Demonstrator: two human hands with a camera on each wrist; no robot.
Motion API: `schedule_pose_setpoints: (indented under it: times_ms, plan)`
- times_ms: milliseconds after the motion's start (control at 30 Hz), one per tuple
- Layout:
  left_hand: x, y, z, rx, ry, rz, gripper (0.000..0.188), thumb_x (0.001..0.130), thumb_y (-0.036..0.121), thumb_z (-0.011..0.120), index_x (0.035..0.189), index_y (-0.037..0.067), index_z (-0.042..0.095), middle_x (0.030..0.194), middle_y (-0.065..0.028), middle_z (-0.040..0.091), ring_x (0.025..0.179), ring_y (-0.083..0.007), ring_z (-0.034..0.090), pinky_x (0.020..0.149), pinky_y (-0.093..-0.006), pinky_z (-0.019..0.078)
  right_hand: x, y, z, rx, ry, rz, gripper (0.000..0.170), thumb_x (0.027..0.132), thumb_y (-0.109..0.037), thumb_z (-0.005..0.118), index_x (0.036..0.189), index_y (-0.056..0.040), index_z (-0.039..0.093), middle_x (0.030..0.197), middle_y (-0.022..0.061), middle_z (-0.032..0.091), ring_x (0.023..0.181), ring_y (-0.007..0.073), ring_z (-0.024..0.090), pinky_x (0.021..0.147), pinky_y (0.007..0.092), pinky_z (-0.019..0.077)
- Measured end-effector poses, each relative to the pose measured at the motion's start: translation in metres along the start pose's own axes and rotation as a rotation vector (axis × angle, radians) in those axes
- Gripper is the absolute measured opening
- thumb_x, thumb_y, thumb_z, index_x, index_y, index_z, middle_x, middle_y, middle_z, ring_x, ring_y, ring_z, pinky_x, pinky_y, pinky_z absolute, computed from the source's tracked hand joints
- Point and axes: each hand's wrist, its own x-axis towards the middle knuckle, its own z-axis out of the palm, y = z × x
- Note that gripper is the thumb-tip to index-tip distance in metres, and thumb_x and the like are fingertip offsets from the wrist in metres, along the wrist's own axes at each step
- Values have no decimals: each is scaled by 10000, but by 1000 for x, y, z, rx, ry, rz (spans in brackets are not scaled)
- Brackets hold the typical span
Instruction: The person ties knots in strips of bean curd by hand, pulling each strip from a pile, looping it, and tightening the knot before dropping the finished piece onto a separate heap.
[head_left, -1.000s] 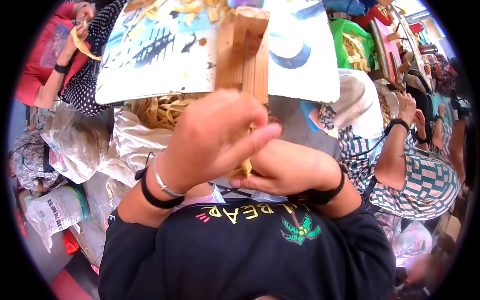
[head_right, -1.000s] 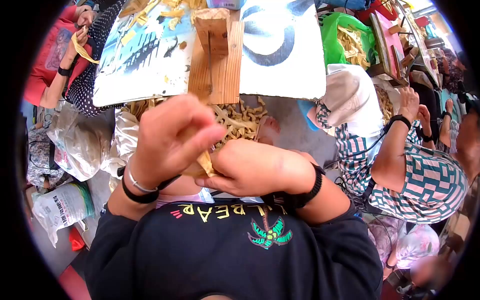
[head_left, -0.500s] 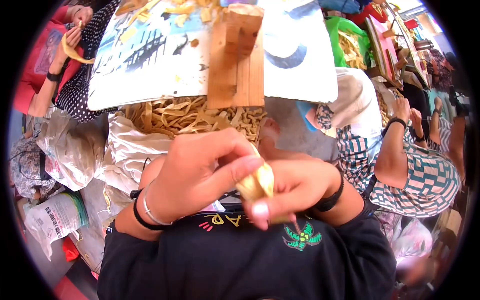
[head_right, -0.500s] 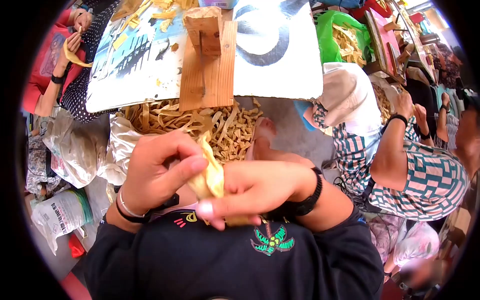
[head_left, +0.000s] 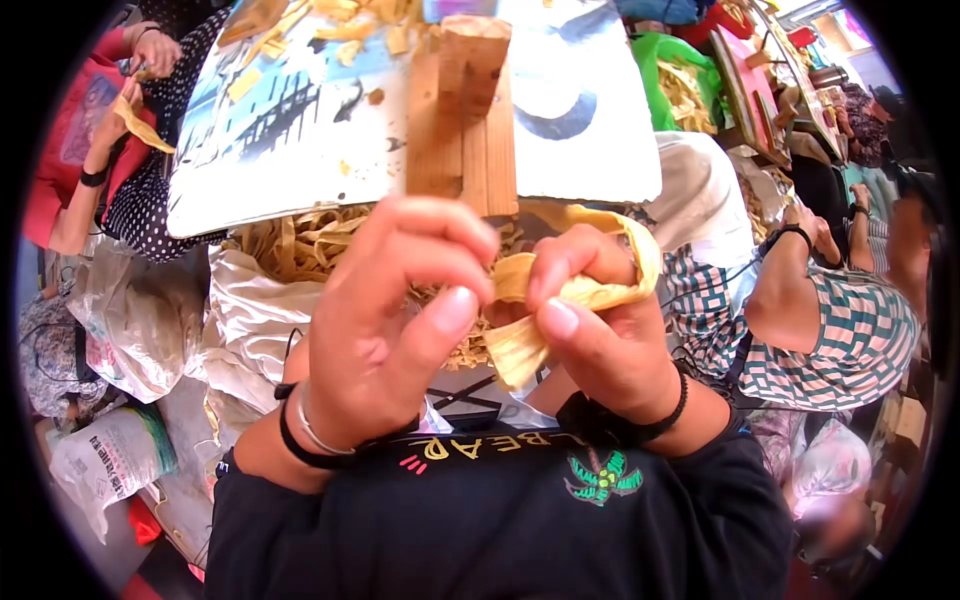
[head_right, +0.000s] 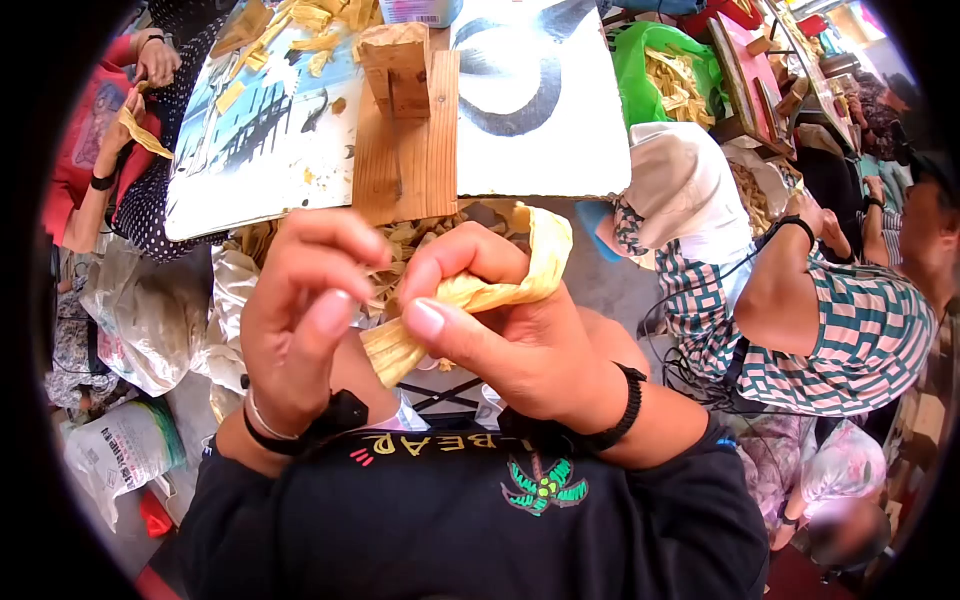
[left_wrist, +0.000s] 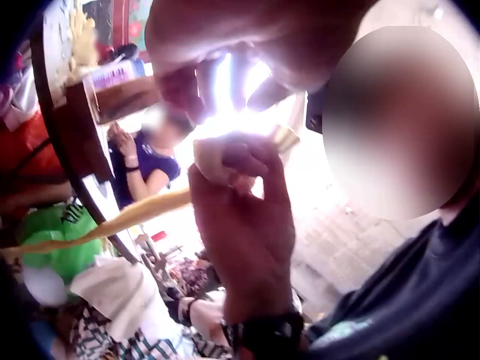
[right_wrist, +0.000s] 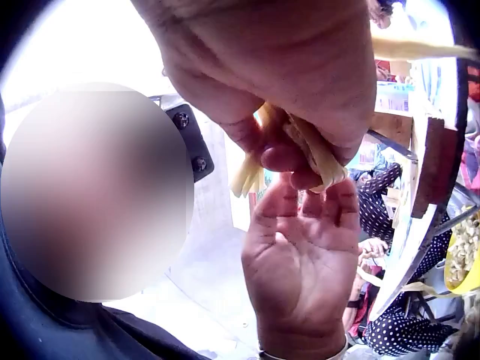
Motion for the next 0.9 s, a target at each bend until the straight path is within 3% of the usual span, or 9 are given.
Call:
schedule_pose_setpoints:
  times_ms: [133,200,300,400,433,467,600,733,900]
  plan:
    - [4,-11,8,-166,-81,-137,372,817,55,655,1148,-5,496,1108,-118,539,1007,-189,536,912,-292,418,3,-3,-2,-32,-3,28,186,924,-65,657,1074,-47,549,976,10,557,848,63,544,752,226,446]
    - [4,-8,8,-358,-13,-348,368,792,68,620,1130,6,488,1066,-97,534,981,-162,533,903,-283,417,4,-2,-4,-137,-57,-6,205,902,-52,689,1061,-49,560,994,10,580,886,75,562,775,227,447]
    - [8,-3,2,-522,81,-534,368,769,68,611,1107,15,474,1018,-63,523,929,-121,519,867,-252,416,12,6,-6,-728,-85,-316,272,817,-3,736,985,-60,530,931,93,630,801,192,622,682,283,482]
    - [4,-1,9,-307,157,-437,379,764,49,630,1106,10,470,1013,-75,508,904,-128,509,865,-253,412,13,13,-4,-996,54,-405,287,800,-3,740,984,-72,531,885,81,627,738,212,618,627,312,474]
    - [0,-7,9,-78,45,-170,329,808,35,621,1101,8,475,1028,-97,513,913,-142,514,876,-259,412,12,14,-4,-1016,96,-413,295,797,1,733,988,-73,521,864,72,616,717,208,606,618,311,468]
    - [-2,-6,10,-98,24,-137,336,819,8,635,1118,-1,484,1008,-96,527,882,-136,522,835,-250,429,11,15,-4,-1035,139,-420,303,795,5,726,993,-75,511,844,64,604,696,204,594,609,310,463]
    - [-2,-1,22,-335,273,-241,260,916,18,589,1156,-12,496,979,-114,557,795,-142,551,727,-260,460,11,18,-6,-992,154,-469,281,831,-37,699,1001,-74,478,803,53,562,619,176,539,565,290,434]
    - [-1,-18,2,-126,-208,-267,113,961,102,543,995,-3,565,766,-99,518,634,-211,528,617,-290,441,10,21,-6,-912,106,-482,217,995,-194,528,1100,-16,465,816,101,557,658,143,525,599,258,412]
    - [-1,-11,-13,-100,-158,-383,206,968,160,539,853,-3,589,718,-90,533,610,-209,533,569,-311,424,13,4,-14,-795,196,-335,226,1009,-72,472,1221,-13,522,889,117,622,706,232,611,655,314,508]
